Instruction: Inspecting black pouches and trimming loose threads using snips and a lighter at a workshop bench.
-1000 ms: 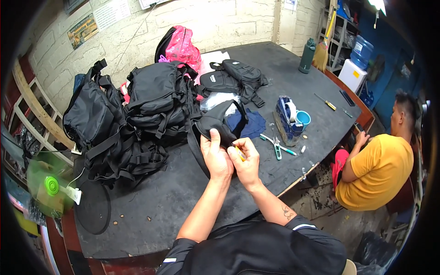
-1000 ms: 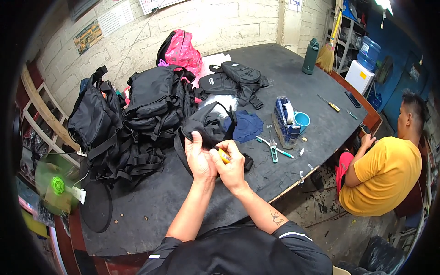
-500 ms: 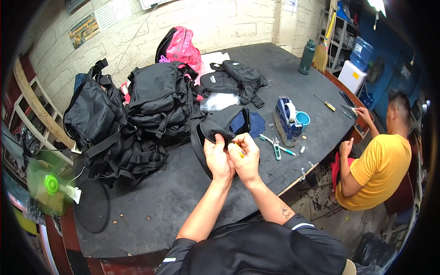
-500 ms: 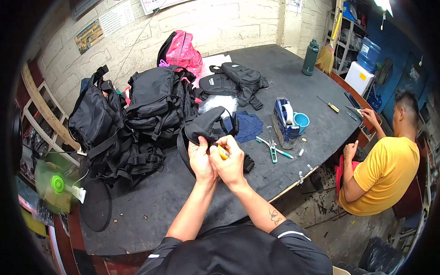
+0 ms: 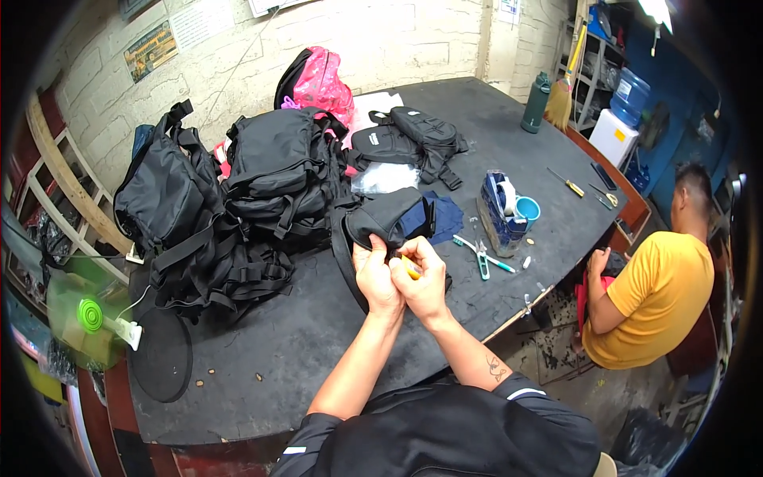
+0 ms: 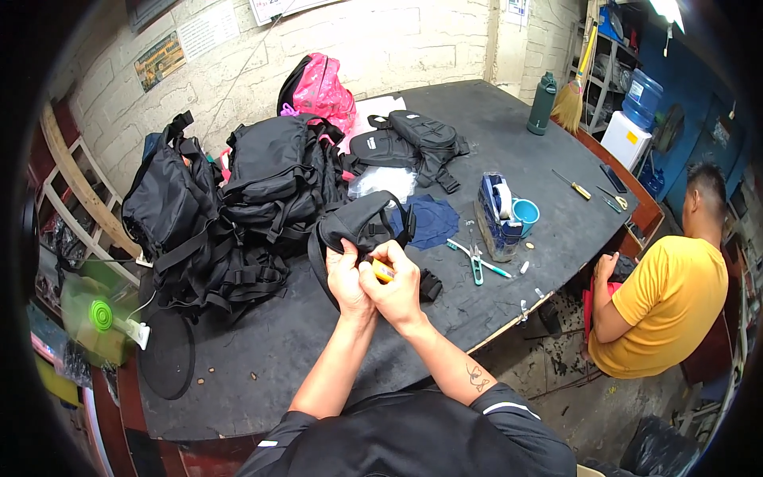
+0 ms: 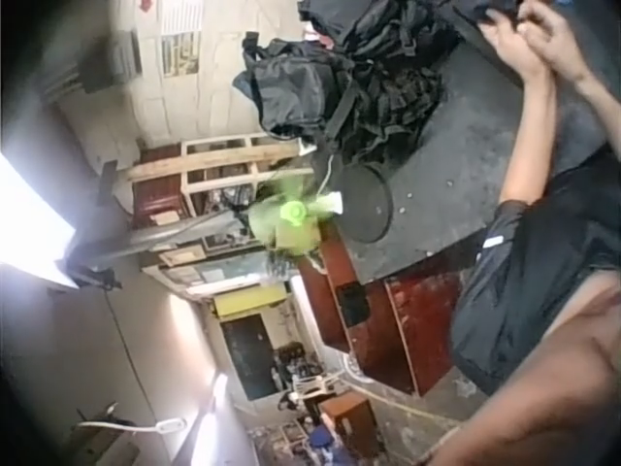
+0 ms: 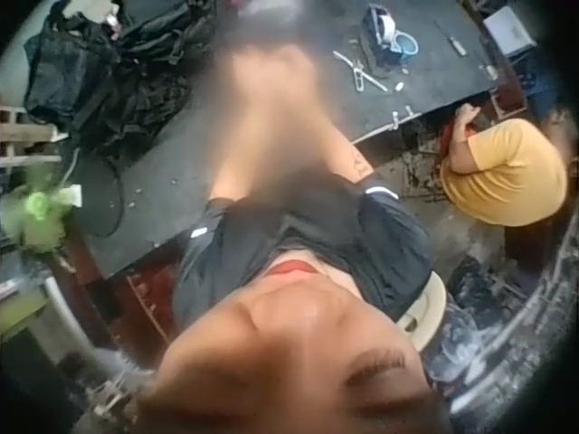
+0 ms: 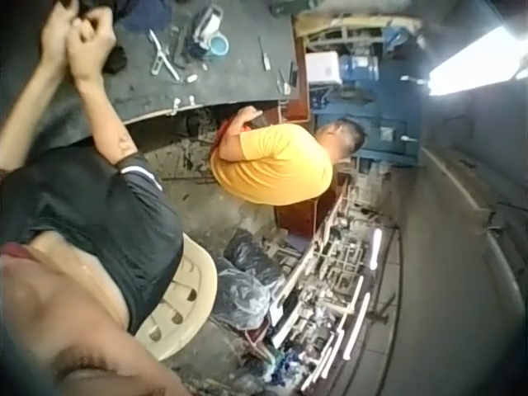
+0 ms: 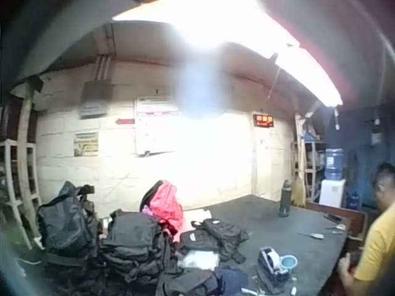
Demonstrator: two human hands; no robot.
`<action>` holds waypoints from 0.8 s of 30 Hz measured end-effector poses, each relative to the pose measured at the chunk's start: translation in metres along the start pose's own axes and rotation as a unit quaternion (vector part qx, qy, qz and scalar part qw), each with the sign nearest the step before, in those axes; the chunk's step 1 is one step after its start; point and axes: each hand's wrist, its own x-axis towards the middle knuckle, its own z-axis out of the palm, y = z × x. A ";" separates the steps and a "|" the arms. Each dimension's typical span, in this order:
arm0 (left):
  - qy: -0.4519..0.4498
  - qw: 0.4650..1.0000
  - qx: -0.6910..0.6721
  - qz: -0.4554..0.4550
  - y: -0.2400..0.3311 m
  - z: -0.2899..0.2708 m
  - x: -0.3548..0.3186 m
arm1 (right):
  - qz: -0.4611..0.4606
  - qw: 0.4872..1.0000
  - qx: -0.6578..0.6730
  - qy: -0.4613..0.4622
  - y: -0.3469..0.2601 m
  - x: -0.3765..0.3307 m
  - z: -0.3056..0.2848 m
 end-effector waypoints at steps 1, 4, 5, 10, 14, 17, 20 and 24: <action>0.007 1.000 0.000 -0.010 0.003 0.004 -0.001 | -0.009 1.000 -0.007 0.008 0.000 0.000 0.001; 0.012 1.000 0.006 -0.013 0.004 0.008 -0.002 | -0.007 1.000 -0.016 0.022 -0.001 0.000 0.002; 0.010 1.000 0.013 -0.007 0.003 0.009 -0.002 | 0.005 0.999 -0.018 0.028 -0.002 0.000 0.001; 0.019 0.999 0.028 -0.002 0.000 0.009 -0.002 | 0.002 0.999 -0.007 0.032 0.003 0.000 0.000; -0.005 1.000 -0.017 -0.007 -0.004 -0.001 -0.002 | 0.005 0.999 0.038 0.019 0.001 0.001 0.001; 0.044 0.999 -0.011 0.015 0.007 0.012 0.003 | 0.048 0.991 0.127 -0.006 0.000 0.017 -0.023; 0.023 0.999 -0.027 -0.037 0.024 0.021 0.000 | 0.173 0.963 0.194 -0.077 -0.009 0.056 -0.049; -0.006 0.981 0.191 0.001 0.002 0.015 -0.007 | 0.297 0.882 0.344 -0.127 -0.002 0.111 -0.038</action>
